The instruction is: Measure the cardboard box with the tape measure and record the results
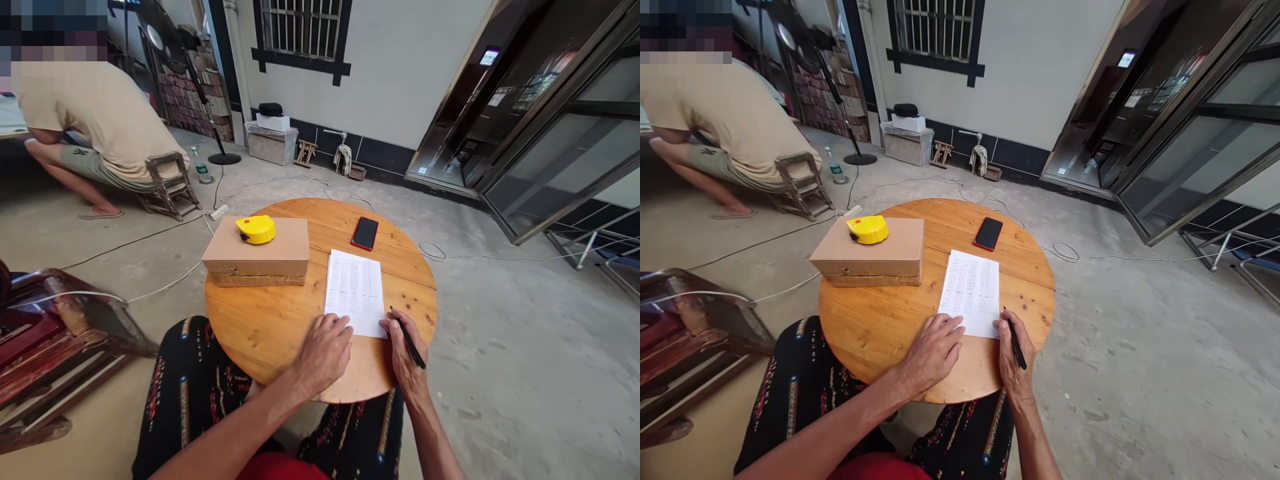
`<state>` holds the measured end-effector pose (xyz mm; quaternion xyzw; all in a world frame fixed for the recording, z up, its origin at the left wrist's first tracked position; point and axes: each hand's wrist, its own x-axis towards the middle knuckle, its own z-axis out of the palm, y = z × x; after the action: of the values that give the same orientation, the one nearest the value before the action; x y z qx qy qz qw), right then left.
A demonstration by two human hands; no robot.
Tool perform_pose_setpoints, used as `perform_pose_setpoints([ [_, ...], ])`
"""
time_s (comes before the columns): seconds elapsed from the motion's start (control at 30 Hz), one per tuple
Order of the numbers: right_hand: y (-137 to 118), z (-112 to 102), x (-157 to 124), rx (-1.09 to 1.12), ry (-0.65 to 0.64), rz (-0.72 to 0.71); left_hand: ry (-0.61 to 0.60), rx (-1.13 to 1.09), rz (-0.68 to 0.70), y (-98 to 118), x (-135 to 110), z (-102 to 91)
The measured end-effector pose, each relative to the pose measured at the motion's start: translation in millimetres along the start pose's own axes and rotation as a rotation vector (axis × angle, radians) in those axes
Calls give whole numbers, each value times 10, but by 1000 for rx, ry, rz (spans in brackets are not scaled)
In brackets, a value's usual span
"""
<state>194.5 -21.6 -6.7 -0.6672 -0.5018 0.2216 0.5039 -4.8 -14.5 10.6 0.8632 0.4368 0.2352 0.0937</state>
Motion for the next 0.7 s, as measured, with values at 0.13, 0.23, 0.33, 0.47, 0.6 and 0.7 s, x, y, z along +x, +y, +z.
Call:
perform_pose_setpoints([
  [0.13, 81, -1, 8, 17, -22, -74, -23, 27, 11, 16, -81, -37],
  [0.23, 102, 6, 3, -49, -36, -147, -6, 27, 12, 7, -127, -19],
  [0.33, 85, -2, 4, -171, -66, -276, 5, 2, -5, -11, -148, 13],
  [0.47, -47, -25, 142, -405, -204, -555, 15, -73, -21, -37, -159, 37],
  [0.6, -293, 116, 506, -761, -311, -721, 16, -116, -36, -55, -162, 40],
  [0.7, -418, 314, 794, -938, -416, -822, 11, -127, -46, -63, -162, 47],
])
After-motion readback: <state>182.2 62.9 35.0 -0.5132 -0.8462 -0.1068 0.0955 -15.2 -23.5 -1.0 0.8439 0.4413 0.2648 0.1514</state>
